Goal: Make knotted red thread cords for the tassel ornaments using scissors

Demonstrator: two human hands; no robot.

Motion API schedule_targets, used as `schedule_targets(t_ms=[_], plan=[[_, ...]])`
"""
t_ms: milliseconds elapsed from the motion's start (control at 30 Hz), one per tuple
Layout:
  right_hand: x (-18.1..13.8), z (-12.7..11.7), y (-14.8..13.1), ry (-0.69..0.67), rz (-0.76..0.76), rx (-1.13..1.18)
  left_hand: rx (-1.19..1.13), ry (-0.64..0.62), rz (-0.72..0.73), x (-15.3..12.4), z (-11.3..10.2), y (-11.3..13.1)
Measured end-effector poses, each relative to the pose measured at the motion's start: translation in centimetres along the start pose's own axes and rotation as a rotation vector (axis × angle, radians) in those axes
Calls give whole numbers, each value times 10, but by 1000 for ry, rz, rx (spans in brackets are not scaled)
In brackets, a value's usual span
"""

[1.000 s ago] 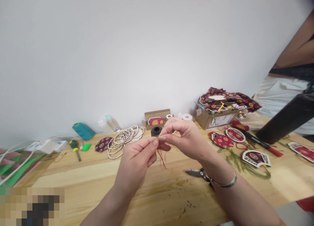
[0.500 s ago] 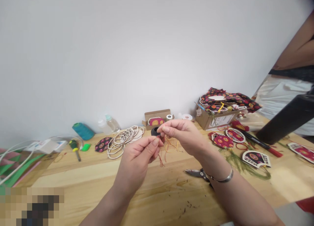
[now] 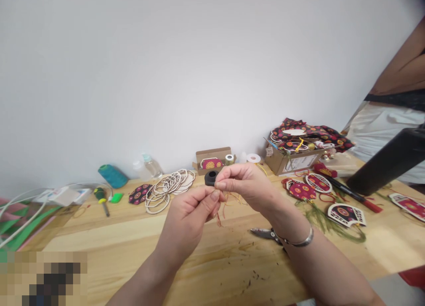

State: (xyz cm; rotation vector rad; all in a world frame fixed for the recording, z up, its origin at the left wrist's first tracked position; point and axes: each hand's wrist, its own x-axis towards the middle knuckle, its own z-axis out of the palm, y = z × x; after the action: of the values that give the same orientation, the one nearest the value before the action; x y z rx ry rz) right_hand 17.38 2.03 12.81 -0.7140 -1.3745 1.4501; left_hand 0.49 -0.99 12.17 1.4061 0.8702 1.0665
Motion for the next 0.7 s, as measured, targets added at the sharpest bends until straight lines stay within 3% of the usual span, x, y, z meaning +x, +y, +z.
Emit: schedule_targets(t_ms=[367, 533, 567, 700], plan=[[-2, 5, 0, -2, -88, -127, -124, -7, -76, 2, 3, 1], [-7, 3, -8, 95, -187, -147, -126, 14, -58, 2, 3, 2], [-13, 2, -13, 38, -227, -176, -130, 19, -56, 2, 3, 2], [-55, 9, -37, -607, -320, -252, -133, 72, -78, 2, 3, 3]])
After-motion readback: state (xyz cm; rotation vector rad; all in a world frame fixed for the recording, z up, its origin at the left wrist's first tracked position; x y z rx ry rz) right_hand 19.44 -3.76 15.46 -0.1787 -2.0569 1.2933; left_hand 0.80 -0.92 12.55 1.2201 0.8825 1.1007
